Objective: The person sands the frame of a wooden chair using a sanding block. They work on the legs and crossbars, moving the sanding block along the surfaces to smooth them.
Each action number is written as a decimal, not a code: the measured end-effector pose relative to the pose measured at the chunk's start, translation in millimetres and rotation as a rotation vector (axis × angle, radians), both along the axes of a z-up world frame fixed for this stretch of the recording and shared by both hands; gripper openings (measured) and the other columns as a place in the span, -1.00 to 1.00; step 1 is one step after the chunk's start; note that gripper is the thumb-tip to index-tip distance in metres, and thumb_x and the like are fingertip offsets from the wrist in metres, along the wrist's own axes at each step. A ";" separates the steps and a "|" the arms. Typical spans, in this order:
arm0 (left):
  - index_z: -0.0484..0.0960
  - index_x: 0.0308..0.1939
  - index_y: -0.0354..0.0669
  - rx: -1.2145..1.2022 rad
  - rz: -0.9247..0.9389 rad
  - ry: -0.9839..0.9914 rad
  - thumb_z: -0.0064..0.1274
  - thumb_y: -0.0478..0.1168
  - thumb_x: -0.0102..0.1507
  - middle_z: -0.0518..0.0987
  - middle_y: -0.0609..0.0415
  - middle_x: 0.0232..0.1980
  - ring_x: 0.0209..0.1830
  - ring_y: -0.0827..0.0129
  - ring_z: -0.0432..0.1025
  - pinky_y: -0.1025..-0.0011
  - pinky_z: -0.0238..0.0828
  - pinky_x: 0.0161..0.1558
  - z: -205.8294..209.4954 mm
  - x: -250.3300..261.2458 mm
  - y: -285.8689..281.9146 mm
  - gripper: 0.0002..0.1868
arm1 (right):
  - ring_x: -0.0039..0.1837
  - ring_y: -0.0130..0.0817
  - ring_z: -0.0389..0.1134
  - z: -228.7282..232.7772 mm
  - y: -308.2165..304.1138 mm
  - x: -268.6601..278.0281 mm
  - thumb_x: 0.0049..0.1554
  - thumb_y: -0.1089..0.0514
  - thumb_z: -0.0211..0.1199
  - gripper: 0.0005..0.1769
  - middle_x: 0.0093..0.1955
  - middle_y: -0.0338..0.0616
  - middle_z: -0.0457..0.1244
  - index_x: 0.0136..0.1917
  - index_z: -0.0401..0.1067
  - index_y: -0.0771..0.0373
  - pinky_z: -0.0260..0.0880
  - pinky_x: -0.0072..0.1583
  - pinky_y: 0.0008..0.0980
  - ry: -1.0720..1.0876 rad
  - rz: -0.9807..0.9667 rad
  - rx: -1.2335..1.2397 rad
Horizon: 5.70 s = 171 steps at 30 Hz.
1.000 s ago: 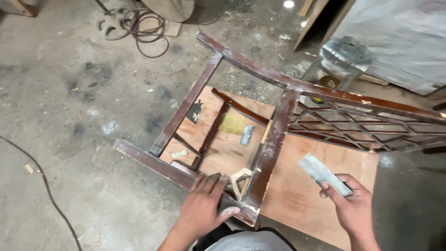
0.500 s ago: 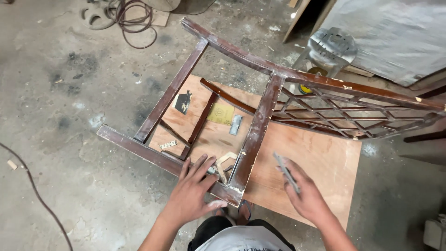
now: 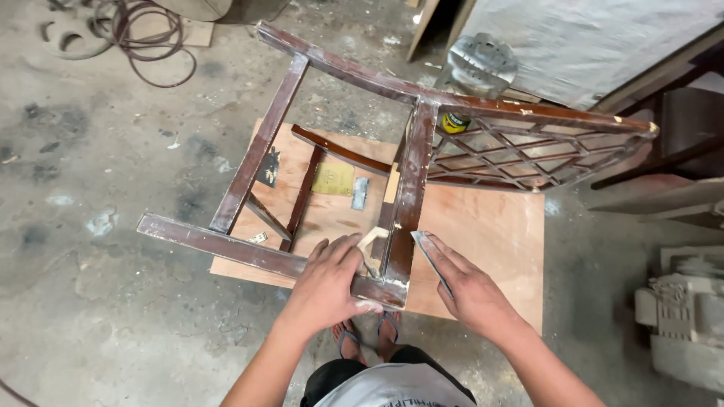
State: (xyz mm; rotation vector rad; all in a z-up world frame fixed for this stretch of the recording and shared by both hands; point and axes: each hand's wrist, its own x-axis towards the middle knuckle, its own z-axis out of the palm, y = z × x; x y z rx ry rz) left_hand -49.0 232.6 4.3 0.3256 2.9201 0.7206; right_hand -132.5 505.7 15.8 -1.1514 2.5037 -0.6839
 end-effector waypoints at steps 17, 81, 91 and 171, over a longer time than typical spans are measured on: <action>0.39 0.37 -0.06 -0.105 0.045 -0.274 0.18 0.49 -0.13 0.65 -0.14 0.07 0.10 -0.09 0.56 0.01 0.43 0.13 36.7 -14.8 -24.4 0.13 | 0.71 0.03 -0.23 -17.2 -3.9 16.8 0.10 0.21 -0.06 -0.24 0.70 -0.20 -0.07 0.60 0.10 0.11 -0.25 0.56 0.14 0.572 0.386 0.220; 0.44 0.38 0.12 -0.140 0.165 -0.303 0.30 0.43 -0.24 0.72 -0.03 -0.04 0.11 0.04 0.57 0.07 0.45 0.14 45.6 -16.5 -11.7 0.14 | 0.71 0.04 -0.22 -26.9 -26.2 -7.7 0.18 0.15 -0.04 -0.29 0.69 -0.22 -0.06 0.60 0.09 0.10 -0.28 0.58 0.22 0.624 0.517 0.036; 0.43 0.38 0.12 -0.125 0.155 -0.307 0.28 0.47 -0.24 0.72 -0.09 -0.08 0.10 0.00 0.57 0.04 0.46 0.13 41.1 -15.4 -14.8 0.16 | 0.72 0.00 -0.25 -19.0 -12.4 8.4 0.18 0.14 -0.07 -0.28 0.70 -0.29 -0.08 0.62 0.07 0.03 -0.23 0.56 0.22 0.607 0.477 0.116; 0.27 0.47 0.03 -0.224 0.102 -0.256 0.34 0.52 -0.15 0.69 -0.11 -0.04 0.02 -0.07 0.55 0.05 0.45 0.01 26.6 -17.4 -16.3 0.26 | 0.72 0.02 -0.26 -23.4 -18.7 37.1 -0.12 0.20 0.05 0.07 0.74 -0.28 -0.18 0.68 -0.08 0.03 -0.21 0.57 0.13 0.738 0.249 0.246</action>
